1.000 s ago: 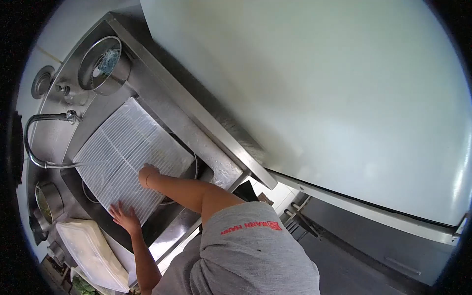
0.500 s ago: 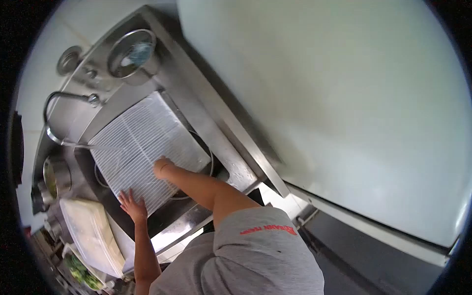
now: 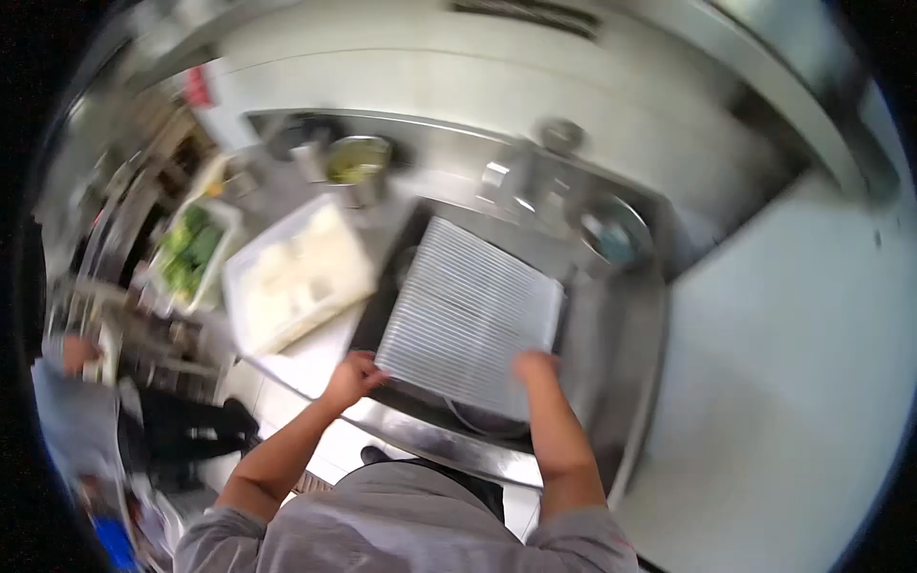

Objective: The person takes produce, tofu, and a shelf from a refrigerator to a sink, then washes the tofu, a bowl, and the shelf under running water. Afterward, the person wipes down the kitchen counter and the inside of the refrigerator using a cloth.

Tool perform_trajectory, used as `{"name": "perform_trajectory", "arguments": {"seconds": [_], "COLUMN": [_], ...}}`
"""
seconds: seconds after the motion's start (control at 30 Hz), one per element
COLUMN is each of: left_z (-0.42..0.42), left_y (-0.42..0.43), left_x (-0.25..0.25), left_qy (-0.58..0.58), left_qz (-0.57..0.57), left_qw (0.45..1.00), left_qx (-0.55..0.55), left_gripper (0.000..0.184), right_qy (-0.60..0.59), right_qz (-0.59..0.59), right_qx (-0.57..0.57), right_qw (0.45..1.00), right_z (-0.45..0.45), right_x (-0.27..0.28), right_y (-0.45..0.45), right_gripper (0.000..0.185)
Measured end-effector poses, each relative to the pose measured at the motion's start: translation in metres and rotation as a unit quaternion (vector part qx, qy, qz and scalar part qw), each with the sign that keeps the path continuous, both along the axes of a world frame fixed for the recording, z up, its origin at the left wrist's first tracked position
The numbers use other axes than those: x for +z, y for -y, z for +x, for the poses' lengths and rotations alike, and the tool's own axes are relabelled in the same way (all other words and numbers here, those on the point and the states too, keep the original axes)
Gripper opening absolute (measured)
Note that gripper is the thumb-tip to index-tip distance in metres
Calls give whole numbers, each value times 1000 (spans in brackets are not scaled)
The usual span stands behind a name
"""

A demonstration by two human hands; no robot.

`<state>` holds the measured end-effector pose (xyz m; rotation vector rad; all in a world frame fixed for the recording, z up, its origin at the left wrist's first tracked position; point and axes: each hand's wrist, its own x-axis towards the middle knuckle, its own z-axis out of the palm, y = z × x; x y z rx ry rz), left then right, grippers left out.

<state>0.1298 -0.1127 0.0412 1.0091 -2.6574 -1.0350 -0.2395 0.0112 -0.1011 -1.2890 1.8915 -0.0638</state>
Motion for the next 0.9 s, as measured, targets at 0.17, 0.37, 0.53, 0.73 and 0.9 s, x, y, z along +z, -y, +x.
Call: {"name": "perform_trajectory", "arguments": {"seconds": [0.17,0.37,0.53,0.73,0.9], "left_z": [185,423,565,635,657], "left_y": [-26,-106,-224,-334,-400], "left_x": [45,-11,-46,-60,-177], "left_qy": [-17,46,89,16,119], "left_qz": [11,21,88,119,261], "left_qw": [993,923,809,648,583], "left_qx": [112,382,574,752,760], "left_gripper": [25,25,30,31,42], "right_qy": [179,245,248,190,86], "right_qz": [-205,-382,-381,-187,63], "right_qx": [-216,-98,148,375,562], "right_qw": [938,886,878,888,820], "right_z": [134,357,556,704,751], "right_x": [88,154,166,93,4], "right_y": [18,128,177,175,200], "right_gripper": [24,12,16,23,36]}}
